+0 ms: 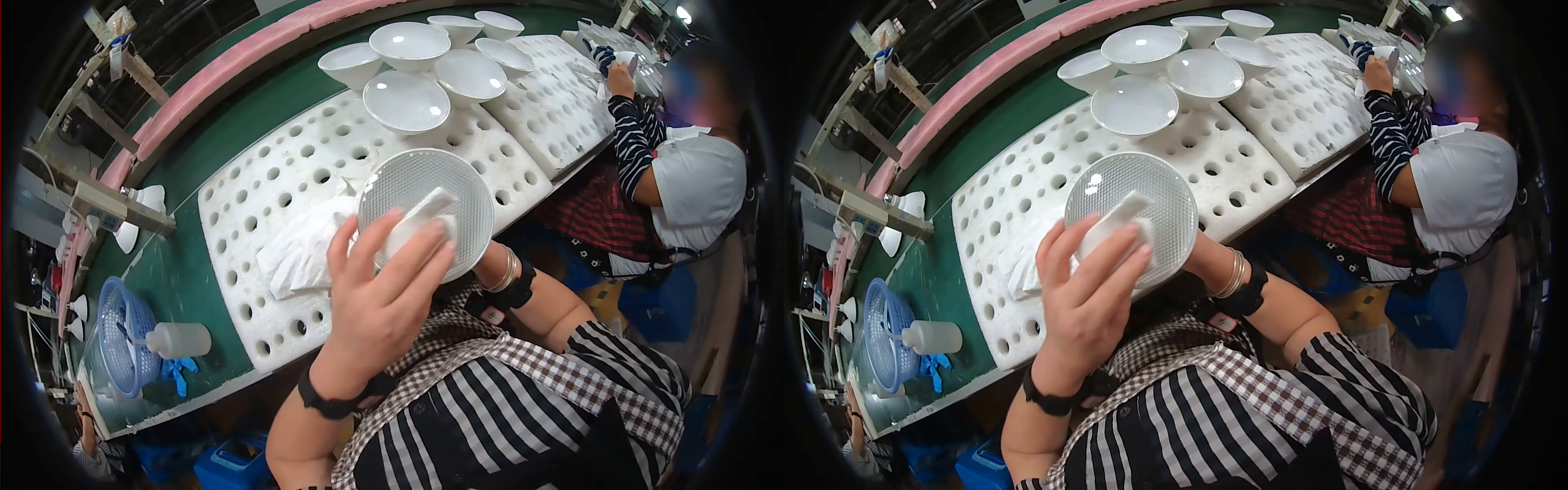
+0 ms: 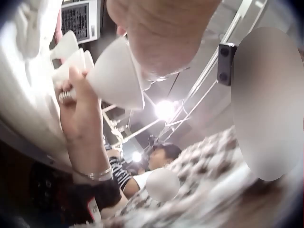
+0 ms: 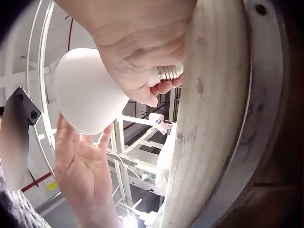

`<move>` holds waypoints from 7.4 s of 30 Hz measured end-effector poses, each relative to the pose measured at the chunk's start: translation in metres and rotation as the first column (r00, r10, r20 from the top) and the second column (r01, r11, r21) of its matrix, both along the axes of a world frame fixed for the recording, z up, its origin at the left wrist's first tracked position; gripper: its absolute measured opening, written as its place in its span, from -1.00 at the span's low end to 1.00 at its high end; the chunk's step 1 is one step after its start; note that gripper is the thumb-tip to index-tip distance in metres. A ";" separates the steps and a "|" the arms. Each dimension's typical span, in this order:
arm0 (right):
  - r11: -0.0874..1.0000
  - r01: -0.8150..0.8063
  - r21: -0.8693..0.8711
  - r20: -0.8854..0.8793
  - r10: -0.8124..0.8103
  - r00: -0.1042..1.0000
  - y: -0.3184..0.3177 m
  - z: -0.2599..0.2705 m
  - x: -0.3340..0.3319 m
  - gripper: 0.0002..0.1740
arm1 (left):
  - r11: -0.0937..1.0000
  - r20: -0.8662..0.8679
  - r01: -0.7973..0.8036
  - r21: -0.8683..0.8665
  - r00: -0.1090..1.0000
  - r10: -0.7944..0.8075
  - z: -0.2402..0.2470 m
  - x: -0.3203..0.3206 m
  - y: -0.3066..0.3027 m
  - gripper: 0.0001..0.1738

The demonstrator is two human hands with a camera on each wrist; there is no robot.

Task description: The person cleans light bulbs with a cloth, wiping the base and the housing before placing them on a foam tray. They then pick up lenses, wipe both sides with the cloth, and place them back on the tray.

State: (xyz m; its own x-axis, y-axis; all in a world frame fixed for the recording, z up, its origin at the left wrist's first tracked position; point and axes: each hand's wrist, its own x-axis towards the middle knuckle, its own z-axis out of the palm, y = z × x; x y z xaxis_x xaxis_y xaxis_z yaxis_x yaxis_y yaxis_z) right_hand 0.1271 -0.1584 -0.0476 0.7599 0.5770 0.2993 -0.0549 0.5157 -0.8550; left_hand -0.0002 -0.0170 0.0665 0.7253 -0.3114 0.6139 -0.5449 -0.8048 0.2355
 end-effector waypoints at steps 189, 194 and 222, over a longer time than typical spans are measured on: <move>0.999 -0.030 -0.032 -0.181 0.024 0.983 -0.002 0.034 -0.002 0.30 | 0.890 0.183 -0.436 -0.134 0.872 0.455 -0.030 0.041 0.068 -0.62; 0.998 -0.043 -0.035 -0.113 0.039 0.993 0.002 0.030 -0.002 0.30 | 0.992 0.144 -0.129 -0.011 0.981 0.130 -0.024 0.040 0.024 -0.62; 0.996 -0.010 -0.088 -0.019 0.008 1.000 -0.001 0.028 -0.004 0.25 | 0.808 -0.200 -0.410 -0.423 0.912 0.358 -0.029 0.049 0.062 -0.80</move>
State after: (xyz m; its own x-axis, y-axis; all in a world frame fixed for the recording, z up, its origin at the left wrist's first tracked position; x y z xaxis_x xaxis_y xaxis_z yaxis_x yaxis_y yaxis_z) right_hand 0.1234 -0.1590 -0.0197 0.7596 0.6072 0.2329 -0.0752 0.4378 -0.8959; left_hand 0.0490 0.0453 0.0372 0.7952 0.2954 0.5296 -0.1648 -0.7351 0.6576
